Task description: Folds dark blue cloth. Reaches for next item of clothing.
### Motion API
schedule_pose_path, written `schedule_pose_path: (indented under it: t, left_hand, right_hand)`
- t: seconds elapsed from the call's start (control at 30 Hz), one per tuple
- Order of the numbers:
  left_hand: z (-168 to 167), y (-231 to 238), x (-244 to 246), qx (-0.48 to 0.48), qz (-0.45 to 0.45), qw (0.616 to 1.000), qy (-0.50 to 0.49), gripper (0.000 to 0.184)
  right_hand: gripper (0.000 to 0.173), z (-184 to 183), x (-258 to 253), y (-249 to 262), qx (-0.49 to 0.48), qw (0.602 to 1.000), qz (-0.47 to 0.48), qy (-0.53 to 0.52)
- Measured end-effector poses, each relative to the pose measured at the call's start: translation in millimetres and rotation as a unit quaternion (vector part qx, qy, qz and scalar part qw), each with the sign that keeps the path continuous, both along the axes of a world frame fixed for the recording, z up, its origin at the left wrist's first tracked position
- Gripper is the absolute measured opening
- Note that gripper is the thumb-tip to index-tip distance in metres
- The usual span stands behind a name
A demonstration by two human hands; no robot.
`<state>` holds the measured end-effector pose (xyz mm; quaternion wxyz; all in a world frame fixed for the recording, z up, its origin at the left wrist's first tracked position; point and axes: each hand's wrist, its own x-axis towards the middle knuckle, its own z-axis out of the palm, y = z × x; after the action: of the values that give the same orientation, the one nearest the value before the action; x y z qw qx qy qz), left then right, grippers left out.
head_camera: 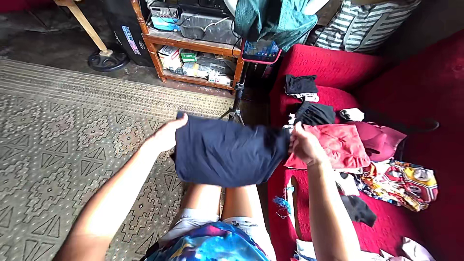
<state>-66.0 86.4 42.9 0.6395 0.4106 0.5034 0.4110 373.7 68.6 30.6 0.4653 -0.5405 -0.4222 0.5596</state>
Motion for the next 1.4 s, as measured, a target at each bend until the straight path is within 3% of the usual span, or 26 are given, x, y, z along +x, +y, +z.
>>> schedule_pose_path:
  t: [0.07,0.13,0.33,0.47,0.57,0.67,0.77,0.87,0.97,1.03,1.17,1.3,1.4]
  left_hand:
    - [-1.6,2.5,2.2,-0.019,0.027,0.999,0.039,0.029]
    - [7.1,13.1,0.4,-0.028,0.077,0.996,0.037,0.036]
    - [66.8,24.0,-12.3,0.132,0.065,0.989,-0.022,0.016]
    - [73.7,-13.7,-13.0,0.143,0.062,0.987,0.039,0.015]
    - [22.4,-63.7,-22.7,0.071,0.020,0.989,0.124,0.022]
    - [-74.9,-114.2,-36.5,-0.027,-0.028,0.990,0.136,0.029]
    - [-143.3,-168.5,-36.8,-0.109,-0.014,0.979,0.169,0.031]
    - [-167.4,-197.6,-35.3,-0.127,0.022,0.986,0.106,0.026]
    - [-175.1,-202.2,-42.8,-0.068,-0.045,0.986,0.148,0.036]
    - [-170.1,-193.2,-47.7,-0.043,-0.090,0.975,0.197,0.039]
    - [-137.5,-162.1,-53.1,0.033,-0.047,0.975,0.214,0.045]
    - [-88.9,-87.8,-42.6,0.205,0.005,0.933,0.295,0.032]
    - [-39.7,-38.8,-20.2,0.276,0.090,0.915,0.280,0.025]
  right_hand:
    - [0.029,-6.3,-6.1,-0.2,-0.001,1.000,0.017,0.009]
    - [0.019,-4.9,-5.6,3.2,0.039,0.999,0.008,0.015]
    - [0.017,46.9,9.9,18.9,0.179,0.980,-0.079,0.024]
    - [0.020,52.7,10.8,-22.5,0.264,0.950,-0.112,-0.121]
    - [0.016,-0.5,15.9,-70.4,0.252,0.928,-0.122,-0.247]
    - [0.015,-83.0,7.7,-123.7,0.108,0.946,-0.101,-0.287]
    - [0.019,-137.0,-13.1,-179.2,-0.051,0.947,-0.096,-0.301]
    - [0.021,-167.9,-24.2,-208.2,-0.136,0.943,-0.138,-0.271]
    - [0.029,-176.6,-21.0,-215.3,-0.156,0.941,-0.093,-0.286]
    - [0.026,-166.5,-13.2,-208.2,-0.127,0.952,-0.041,-0.275]
    - [0.029,-137.1,-7.2,-188.2,-0.023,0.972,-0.097,-0.211]
    - [0.034,-91.6,-8.7,-126.9,0.079,0.900,-0.126,-0.410]
    - [0.038,-38.2,-11.3,-80.9,0.144,0.877,-0.159,-0.430]
